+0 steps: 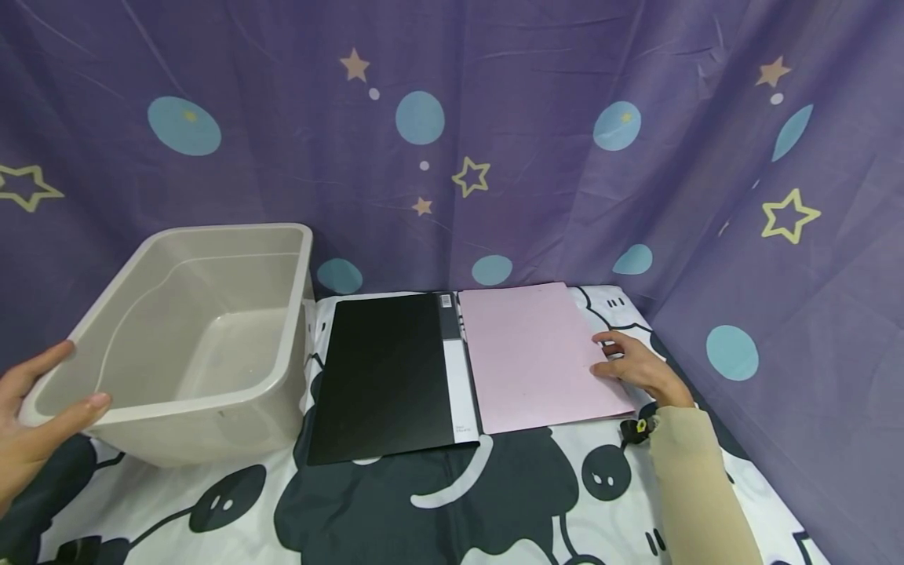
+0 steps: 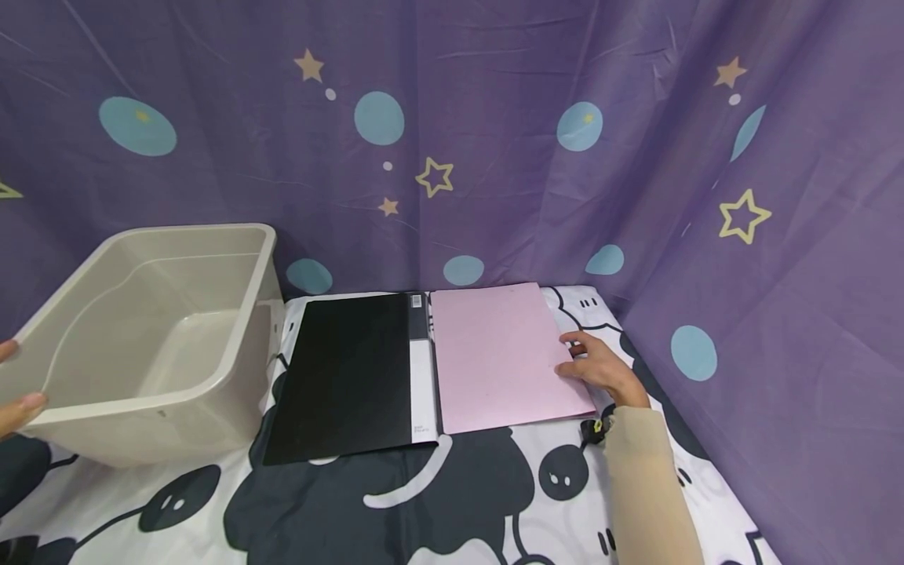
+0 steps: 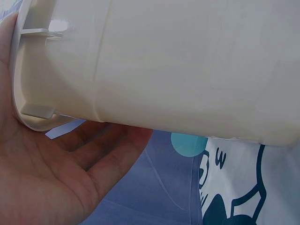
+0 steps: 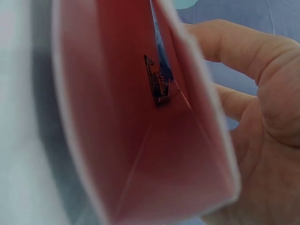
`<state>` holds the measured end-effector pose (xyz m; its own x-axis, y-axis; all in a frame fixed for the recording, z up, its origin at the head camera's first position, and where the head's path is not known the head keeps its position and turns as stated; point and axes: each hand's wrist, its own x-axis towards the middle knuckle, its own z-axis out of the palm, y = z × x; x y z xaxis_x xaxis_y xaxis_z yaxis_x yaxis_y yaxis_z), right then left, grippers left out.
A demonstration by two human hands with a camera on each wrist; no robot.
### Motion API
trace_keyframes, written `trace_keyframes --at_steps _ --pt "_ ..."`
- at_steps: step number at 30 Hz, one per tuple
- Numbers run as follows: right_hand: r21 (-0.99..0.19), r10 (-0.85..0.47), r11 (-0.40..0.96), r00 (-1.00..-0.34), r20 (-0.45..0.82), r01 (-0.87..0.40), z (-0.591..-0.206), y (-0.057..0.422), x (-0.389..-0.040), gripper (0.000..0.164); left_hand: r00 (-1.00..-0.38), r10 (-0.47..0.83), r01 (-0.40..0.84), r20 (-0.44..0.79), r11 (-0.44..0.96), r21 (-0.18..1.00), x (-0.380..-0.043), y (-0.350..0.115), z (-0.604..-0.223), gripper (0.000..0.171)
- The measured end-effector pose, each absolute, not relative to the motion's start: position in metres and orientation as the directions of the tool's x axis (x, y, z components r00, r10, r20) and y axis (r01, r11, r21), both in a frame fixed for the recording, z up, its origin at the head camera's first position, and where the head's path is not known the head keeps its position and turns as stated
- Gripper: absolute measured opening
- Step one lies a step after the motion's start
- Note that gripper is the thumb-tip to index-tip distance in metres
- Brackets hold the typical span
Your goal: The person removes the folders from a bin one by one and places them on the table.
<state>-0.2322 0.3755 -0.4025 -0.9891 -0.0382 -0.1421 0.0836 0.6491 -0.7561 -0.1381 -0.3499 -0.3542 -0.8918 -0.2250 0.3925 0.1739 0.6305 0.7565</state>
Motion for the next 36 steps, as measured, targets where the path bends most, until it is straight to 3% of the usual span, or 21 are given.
trace_keyframes --at_steps 27,36 --pt "-0.727 -0.066 0.686 -0.993 -0.097 0.025 -0.403 0.3757 -0.2335 0.06 -0.888 -0.226 0.178 0.401 0.634 0.753 -0.1417 -0.3559 -0.3602 0.082" --pt "-0.709 -0.019 0.702 -0.994 -0.108 0.063 -0.4026 0.3712 -0.2337 0.055 -0.884 -0.234 0.171 0.404 0.643 0.747 -0.1419 -0.3559 -0.3592 0.082"
